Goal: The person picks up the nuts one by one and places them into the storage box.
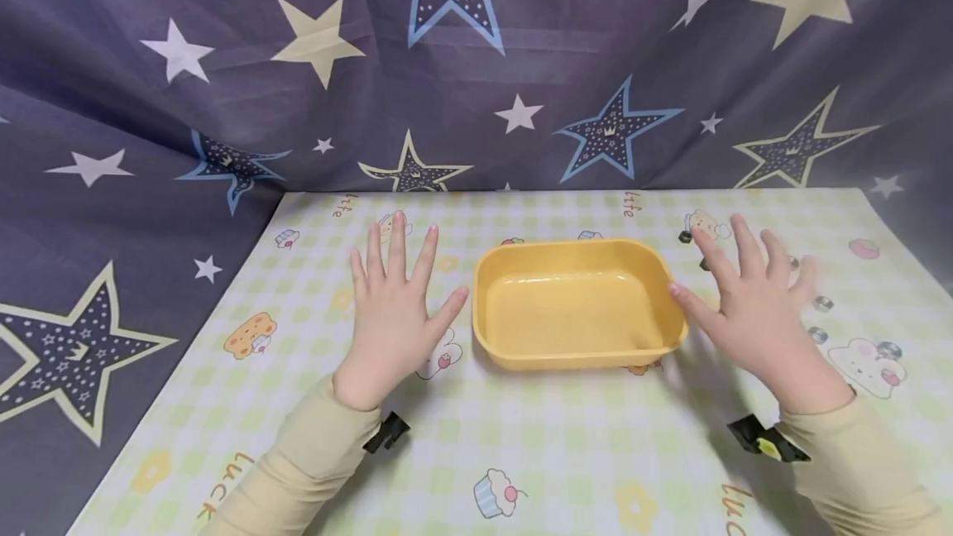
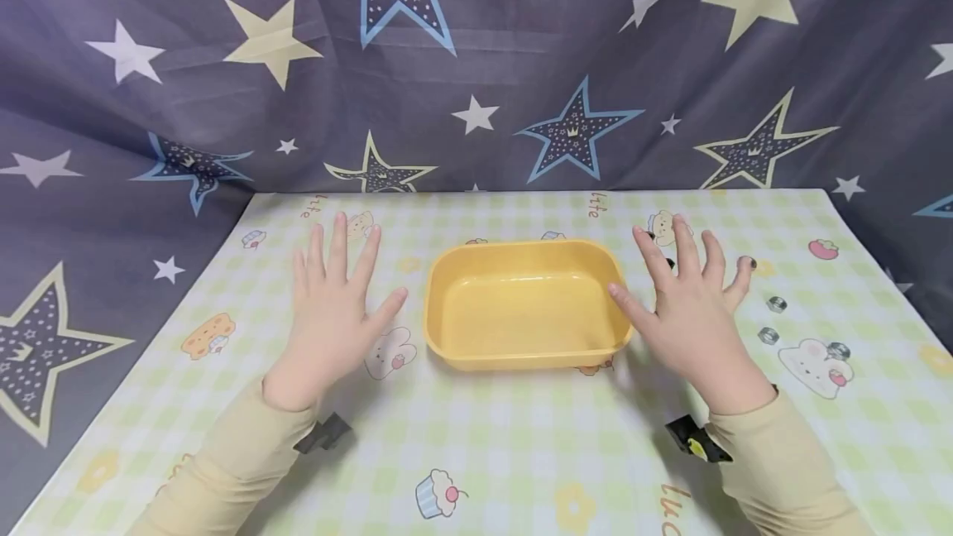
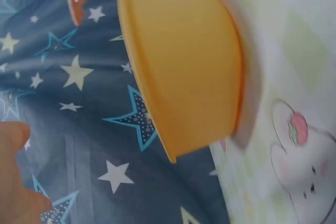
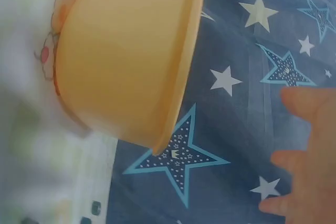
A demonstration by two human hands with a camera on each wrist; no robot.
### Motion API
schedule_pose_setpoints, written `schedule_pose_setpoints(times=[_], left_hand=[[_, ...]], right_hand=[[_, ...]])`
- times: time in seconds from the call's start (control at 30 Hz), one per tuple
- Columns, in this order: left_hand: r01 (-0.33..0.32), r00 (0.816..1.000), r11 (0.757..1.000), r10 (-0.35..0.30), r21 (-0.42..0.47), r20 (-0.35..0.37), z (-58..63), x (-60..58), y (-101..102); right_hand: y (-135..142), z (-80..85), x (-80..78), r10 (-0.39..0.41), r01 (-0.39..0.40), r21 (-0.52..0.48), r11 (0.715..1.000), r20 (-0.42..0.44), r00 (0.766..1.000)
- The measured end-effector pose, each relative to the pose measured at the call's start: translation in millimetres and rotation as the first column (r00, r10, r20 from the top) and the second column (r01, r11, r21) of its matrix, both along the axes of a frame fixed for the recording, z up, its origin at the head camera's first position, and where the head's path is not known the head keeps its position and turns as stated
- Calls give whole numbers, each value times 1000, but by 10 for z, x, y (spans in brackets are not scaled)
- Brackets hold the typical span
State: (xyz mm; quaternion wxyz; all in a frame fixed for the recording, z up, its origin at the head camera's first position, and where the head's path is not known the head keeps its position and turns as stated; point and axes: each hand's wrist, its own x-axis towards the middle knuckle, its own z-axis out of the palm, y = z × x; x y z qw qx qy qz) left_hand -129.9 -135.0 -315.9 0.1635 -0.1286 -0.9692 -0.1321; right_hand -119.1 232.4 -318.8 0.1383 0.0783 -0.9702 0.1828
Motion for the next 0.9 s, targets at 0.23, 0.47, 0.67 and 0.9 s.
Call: schedule_pose_setpoints(times=[0.23,0.47,0.67,0.9], left_hand=[[-24,912,934,-126,356,391,3,-195,-51],[-210,726,795,-263,569,635,-180,-440,-40],[-338,625,689,-345,641,701,-321,-554,63],[-387,576,628,-407,675,709,-407,-627,113]], right_hand=[[90,34,-72,96,-90,-288,953,7,995],[244,7,-131,90,-18,-393,919,164,982],[368,-70,-191,103,-12,-384,923,219,970],[537,-192,-230,180,-59,-453,890,230,956]])
